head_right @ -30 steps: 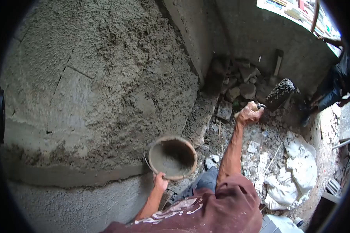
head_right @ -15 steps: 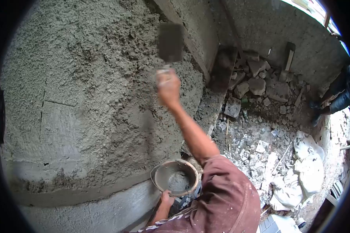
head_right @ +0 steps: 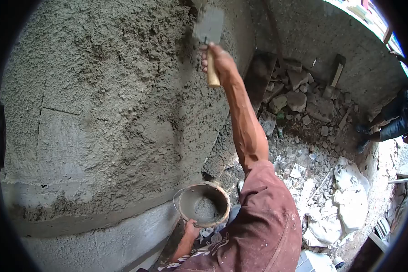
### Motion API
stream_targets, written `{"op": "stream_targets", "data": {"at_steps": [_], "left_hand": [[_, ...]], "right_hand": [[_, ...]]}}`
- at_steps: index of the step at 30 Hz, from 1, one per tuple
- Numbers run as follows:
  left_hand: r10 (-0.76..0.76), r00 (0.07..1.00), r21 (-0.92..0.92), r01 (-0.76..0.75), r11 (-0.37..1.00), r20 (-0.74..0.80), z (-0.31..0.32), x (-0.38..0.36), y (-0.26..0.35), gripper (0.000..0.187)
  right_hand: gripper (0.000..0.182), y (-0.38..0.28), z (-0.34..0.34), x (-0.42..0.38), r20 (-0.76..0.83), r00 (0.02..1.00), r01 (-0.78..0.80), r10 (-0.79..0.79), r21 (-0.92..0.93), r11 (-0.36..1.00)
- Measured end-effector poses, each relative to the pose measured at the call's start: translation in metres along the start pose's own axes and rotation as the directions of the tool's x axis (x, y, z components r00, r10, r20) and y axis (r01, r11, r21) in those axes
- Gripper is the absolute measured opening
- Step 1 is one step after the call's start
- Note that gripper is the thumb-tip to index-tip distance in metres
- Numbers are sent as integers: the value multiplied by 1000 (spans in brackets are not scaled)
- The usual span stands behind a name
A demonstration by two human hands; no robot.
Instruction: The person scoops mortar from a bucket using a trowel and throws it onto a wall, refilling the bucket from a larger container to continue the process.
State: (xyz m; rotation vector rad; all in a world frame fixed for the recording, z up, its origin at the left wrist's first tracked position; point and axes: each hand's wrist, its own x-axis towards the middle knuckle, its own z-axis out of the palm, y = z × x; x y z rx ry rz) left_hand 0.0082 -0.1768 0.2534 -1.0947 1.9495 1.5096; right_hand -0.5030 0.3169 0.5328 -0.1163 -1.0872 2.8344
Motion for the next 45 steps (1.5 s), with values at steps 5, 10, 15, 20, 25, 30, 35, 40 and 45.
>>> {"op": "stream_targets", "data": {"at_steps": [5, 10, 15, 20, 25, 30, 35, 40, 45], "left_hand": [[-248, 956, -479, 146, 866, -155, 30, -35, 70, 47], [-262, 944, -432, 156, 888, -199, 32, -44, 91, 48], [-251, 964, -453, 186, 872, -88, 35, -15, 92, 45], [-182, 978, -389, 128, 912, -103, 49, -31, 119, 61], [178, 984, -111, -180, 977, -29, 80, -46, 155, 52], [463, 886, -94, -464, 881, -38, 96, -53, 180, 51], [616, 788, -161, -608, 777, -2, 71, -101, 197, 63], [757, 643, 23, -764, 645, 117, 45, -129, 203, 55], [737, 650, -288, -681, 673, 186, 32, -140, 190, 40]], "right_hand": [[50, -63, -36, -111, -289, 723, 493, -627, -419, 763], [37, 3, -117, -142, -552, -171, 115, -816, -834, 540], [20, 184, -19, -238, -94, 932, 175, -350, -731, 660], [30, 182, -44, -347, 117, 967, 36, 226, -941, 336], [24, 171, -65, -358, -44, 807, 82, 588, -979, -186], [16, 200, -19, -383, 370, 747, 463, 553, -886, -33], [16, 171, -27, -366, 371, 895, 425, 246, -877, -224], [35, 169, 12, -437, -86, 685, -286, 723, -945, 159], [29, 179, 29, -490, 35, 672, -681, 740, -364, 636]]}}
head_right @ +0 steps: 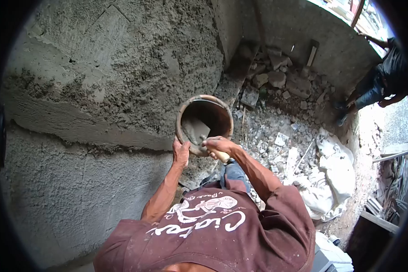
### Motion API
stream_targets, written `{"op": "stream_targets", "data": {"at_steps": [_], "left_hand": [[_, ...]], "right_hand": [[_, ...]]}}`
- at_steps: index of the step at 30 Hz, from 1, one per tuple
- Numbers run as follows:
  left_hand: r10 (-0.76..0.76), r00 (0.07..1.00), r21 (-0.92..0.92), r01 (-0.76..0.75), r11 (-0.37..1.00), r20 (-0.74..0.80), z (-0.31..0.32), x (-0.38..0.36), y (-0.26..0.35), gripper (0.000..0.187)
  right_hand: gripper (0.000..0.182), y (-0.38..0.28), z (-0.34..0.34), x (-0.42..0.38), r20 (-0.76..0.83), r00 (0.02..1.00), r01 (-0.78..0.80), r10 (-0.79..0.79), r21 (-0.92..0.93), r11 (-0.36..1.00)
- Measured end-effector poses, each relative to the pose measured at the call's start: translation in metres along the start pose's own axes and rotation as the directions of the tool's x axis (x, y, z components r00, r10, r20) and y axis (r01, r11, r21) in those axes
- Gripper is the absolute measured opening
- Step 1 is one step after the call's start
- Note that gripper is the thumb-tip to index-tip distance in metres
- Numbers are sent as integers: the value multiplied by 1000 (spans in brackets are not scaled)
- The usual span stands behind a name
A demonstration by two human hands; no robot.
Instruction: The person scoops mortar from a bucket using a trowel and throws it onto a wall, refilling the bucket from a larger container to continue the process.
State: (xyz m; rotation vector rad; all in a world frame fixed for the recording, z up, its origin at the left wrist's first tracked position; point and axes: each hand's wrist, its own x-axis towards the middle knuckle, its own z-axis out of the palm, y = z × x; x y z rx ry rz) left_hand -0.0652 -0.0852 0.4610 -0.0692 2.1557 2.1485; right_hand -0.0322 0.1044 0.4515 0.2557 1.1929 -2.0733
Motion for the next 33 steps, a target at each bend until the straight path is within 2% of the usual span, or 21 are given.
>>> {"op": "stream_targets", "data": {"at_steps": [2, 4, 6, 9, 11, 13, 15, 16, 18, 20, 22, 23, 24, 25, 26, 27, 28, 29, 30, 32, 33], "left_hand": [[-98, 995, -8, 98, 995, 37, -12, 14, -19, 43], [-390, 920, -356, 380, 854, 46, -8, 24, -22, 37], [-451, 892, -411, 421, 808, 26, -1, 27, -29, 34], [-570, 821, -439, 499, 747, -36, -7, 25, -47, 40], [-585, 808, -417, 510, 752, -67, -19, 14, -55, 43], [-600, 794, -406, 517, 754, -102, -36, 0, -67, 45], [-593, 780, -362, 503, 784, -201, -61, -17, -84, 48], [-591, 777, -370, 494, 787, -219, -71, -28, -88, 48], [-572, 752, -356, 463, 812, -327, -80, -46, -83, 47], [-611, 693, -391, 478, 787, -383, -89, -56, -78, 45], [-661, 628, -420, 513, 749, -411, -96, -76, -76, 43], [-662, 653, -472, 482, 738, -368, -98, -74, -75, 40], [-662, 676, -530, 451, 719, -323, -101, -72, -74, 37], [-750, 544, -575, 497, 649, -376, -113, -73, -91, 37], [-755, 545, -590, 492, 640, -365, -125, -80, -107, 37], [-599, 688, -315, 509, 801, -410, -140, -92, -123, 37], [-601, 689, -403, 455, 794, -405, -133, -90, -107, 41], [-603, 690, -488, 397, 778, -400, -125, -88, -87, 44], [-605, 692, -567, 335, 753, -395, -117, -86, -68, 48], [-451, 806, -439, 270, 857, -384, -127, -87, -78, 55], [-464, 796, -355, 335, 873, -388, -126, -89, -73, 56]], "right_hand": [[31, 8, -1, -14, 76, 997, -17, -6, 301, 954], [33, 7, 3, -30, 62, 994, 56, -93, 444, 894], [33, -4, 0, -42, 45, 970, 172, -240, 570, 803], [35, -35, -9, -66, -275, 883, 467, -381, 420, 778], [29, -47, -25, -63, -508, 696, 673, -507, 216, 707], [24, -56, -45, -46, -717, 407, 796, -566, -25, 605], [21, -66, -68, -13, -819, 48, 784, -572, -324, 529], [21, -71, -70, 6, -895, -96, 645, -436, -390, 657], [16, -84, -79, 75, -855, -328, 627, -402, -515, 585], [16, -113, -45, 148, -871, -309, 533, -383, -492, 688], [25, -98, -7, 229, -713, 60, 608, -699, -530, 592], [27, -108, 39, 227, -583, -22, 535, -812, -693, 483], [28, -134, 96, 161, -621, 346, 652, -703, -379, 657], [28, -124, 122, 148, -622, 394, 652, -677, -331, 682], [28, -114, 140, 137, -613, 440, 648, -656, -288, 705], [28, -102, 150, 111, -558, 530, 637, -639, -236, 734], [29, -86, 150, 84, -500, 609, 619, -616, -186, 763], [29, -62, 136, 67, -411, 645, 525, -644, -375, 764], [29, -35, 115, 54, -323, 686, 420, -652, -556, 717], [27, 15, 65, 31, 35, 705, 384, -708, -858, 340], [27, 48, 34, 41, 247, 757, 389, -605, -915, 112]]}}
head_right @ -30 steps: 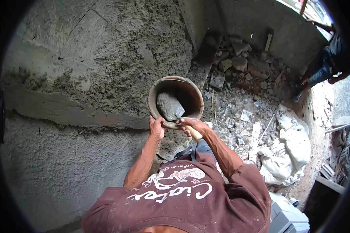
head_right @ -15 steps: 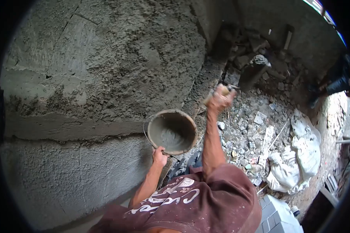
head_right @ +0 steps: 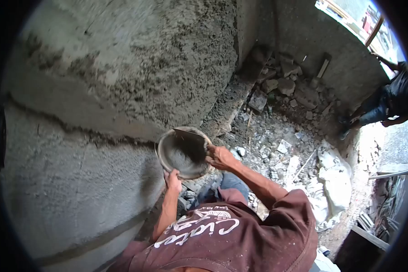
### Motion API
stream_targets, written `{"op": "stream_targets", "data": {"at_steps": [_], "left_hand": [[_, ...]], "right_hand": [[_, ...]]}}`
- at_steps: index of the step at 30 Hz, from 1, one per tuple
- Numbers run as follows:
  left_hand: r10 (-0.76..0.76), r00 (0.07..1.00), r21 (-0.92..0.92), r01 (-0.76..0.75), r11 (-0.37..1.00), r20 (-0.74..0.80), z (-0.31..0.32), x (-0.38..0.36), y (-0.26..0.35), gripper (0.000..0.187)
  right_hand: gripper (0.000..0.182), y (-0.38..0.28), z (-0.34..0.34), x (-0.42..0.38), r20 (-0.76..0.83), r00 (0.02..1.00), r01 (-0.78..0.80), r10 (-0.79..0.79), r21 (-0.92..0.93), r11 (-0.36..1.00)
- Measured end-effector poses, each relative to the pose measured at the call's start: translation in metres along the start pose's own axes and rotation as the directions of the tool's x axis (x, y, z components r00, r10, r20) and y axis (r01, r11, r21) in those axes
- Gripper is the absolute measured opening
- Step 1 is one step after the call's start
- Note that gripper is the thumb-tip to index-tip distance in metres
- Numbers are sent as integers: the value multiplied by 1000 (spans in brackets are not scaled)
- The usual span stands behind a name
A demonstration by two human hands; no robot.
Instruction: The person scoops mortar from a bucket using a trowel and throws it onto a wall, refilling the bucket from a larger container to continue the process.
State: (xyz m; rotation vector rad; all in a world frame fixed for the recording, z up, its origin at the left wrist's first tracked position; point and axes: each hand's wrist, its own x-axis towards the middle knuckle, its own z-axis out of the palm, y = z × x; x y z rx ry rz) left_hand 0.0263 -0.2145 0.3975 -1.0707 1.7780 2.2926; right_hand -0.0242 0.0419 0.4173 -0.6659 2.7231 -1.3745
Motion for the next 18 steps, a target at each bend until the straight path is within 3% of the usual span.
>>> {"op": "stream_targets", "data": {"at_steps": [1, 2, 3, 4, 5, 6, 7, 8, 9, 10, 11, 12, 13, 15, 17, 18], "left_hand": [[-13, 1000, 106, 14, 994, -11, 1, -4, 4, 57], [62, 998, 166, -67, 984, 32, 5, -12, 9, 55], [107, 991, 173, -120, 978, 83, 8, -14, 11, 55], [175, 983, 185, -181, 966, 49, 1, 5, -4, 54], [-4, 999, 193, -3, 981, 35, 9, -17, 31, 52], [-15, 998, 172, 4, 985, 61, 7, -23, 39, 48], [215, 961, 128, -239, 963, 176, -7, 0, 14, 48], [215, 952, 164, -253, 953, 217, -11, -7, 22, 50], [321, 904, 151, -372, 916, 282, -13, -15, 33, 52], [345, 895, 209, -408, 889, 283, -17, -21, 43, 52], [375, 885, 156, -426, 891, 275, -20, -27, 53, 52], [398, 871, 102, -441, 892, 288, -25, -30, 57, 52], [380, 871, 74, -421, 904, 313, -30, -22, 52, 50], [259, 876, 237, -375, 896, 407, -32, -43, 81, 48], [348, 847, 171, -443, 880, 401, -30, -47, 88, 49], [437, 815, 92, -503, 859, 380, -27, -46, 91, 50]], "right_hand": [[26, 24, 14, -9, 199, 971, 165, -131, -167, 972], [18, -1, 9, -4, 124, 955, -238, 271, -228, 944], [17, -16, 8, 7, 62, 932, -326, 357, -284, 902], [19, -26, 16, 15, 32, 957, -265, 289, -311, 913], [20, -35, 28, 20, 6, 976, -202, 216, -333, 921], [21, -40, 46, 18, 37, 986, -132, 161, -404, 905], [23, -45, 63, 15, 69, 992, -63, 107, -465, 883], [17, -60, 62, 10, 193, 979, 56, 66, -566, 822], [17, -78, 56, 6, 311, 940, 112, 139, -669, 735], [19, -79, 50, 2, 301, 944, 100, 131, -643, 759], [20, -99, 32, 2, 284, 938, 51, 199, -682, 730], [20, -87, 27, -3, 272, 958, 284, -85, -876, 390], [22, -94, 25, 2, 32, 929, 125, -369, -965, 230], [20, -104, 42, 33, -132, 991, -120, 30, -747, 654], [19, -128, 74, 18, 21, 999, -5, 46, -860, 510], [17, -149, 62, 7, 191, 981, 123, 18, -698, 705]]}}
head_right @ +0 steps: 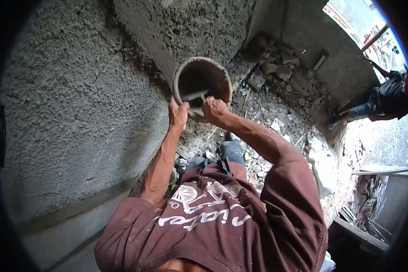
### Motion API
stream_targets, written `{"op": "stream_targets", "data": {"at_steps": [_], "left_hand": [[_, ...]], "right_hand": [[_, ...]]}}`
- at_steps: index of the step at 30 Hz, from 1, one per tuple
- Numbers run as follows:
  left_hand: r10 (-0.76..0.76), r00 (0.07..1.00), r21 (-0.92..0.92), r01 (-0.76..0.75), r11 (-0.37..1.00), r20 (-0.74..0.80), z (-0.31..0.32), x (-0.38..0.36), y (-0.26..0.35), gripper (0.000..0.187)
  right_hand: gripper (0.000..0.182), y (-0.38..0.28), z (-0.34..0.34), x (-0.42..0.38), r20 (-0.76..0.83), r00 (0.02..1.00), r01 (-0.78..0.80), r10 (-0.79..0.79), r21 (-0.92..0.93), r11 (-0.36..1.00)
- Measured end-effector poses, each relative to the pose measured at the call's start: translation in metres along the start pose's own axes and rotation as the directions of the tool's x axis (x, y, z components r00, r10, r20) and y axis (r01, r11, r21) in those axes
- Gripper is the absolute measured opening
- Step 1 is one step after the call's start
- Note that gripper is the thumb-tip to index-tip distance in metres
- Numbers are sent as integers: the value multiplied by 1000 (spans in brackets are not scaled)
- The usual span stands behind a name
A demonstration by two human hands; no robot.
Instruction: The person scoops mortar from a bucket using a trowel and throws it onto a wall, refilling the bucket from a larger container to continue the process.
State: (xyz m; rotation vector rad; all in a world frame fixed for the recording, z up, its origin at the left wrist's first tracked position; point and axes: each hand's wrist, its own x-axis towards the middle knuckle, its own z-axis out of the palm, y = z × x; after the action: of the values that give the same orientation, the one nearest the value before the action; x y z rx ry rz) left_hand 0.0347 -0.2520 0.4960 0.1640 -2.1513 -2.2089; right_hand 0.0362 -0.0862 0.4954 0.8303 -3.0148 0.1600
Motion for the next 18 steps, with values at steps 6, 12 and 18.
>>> {"op": "stream_targets", "data": {"at_steps": [6, 12, 18], "left_hand": [[-14, 1000, 119, 14, 993, 1, -6, -14, 17, 54], [178, 979, 356, -132, 925, -98, 11, -3, 26, 54], [365, 930, 347, -352, 869, 30, 58, 4, 61, 35]], "right_hand": [[17, 28, -19, 18, -186, 970, -148, 155, 54, 988], [25, 57, -35, 28, -113, 994, 17, -3, 122, 992], [25, 169, -30, 39, 133, 979, 63, -151, 510, 858]]}}
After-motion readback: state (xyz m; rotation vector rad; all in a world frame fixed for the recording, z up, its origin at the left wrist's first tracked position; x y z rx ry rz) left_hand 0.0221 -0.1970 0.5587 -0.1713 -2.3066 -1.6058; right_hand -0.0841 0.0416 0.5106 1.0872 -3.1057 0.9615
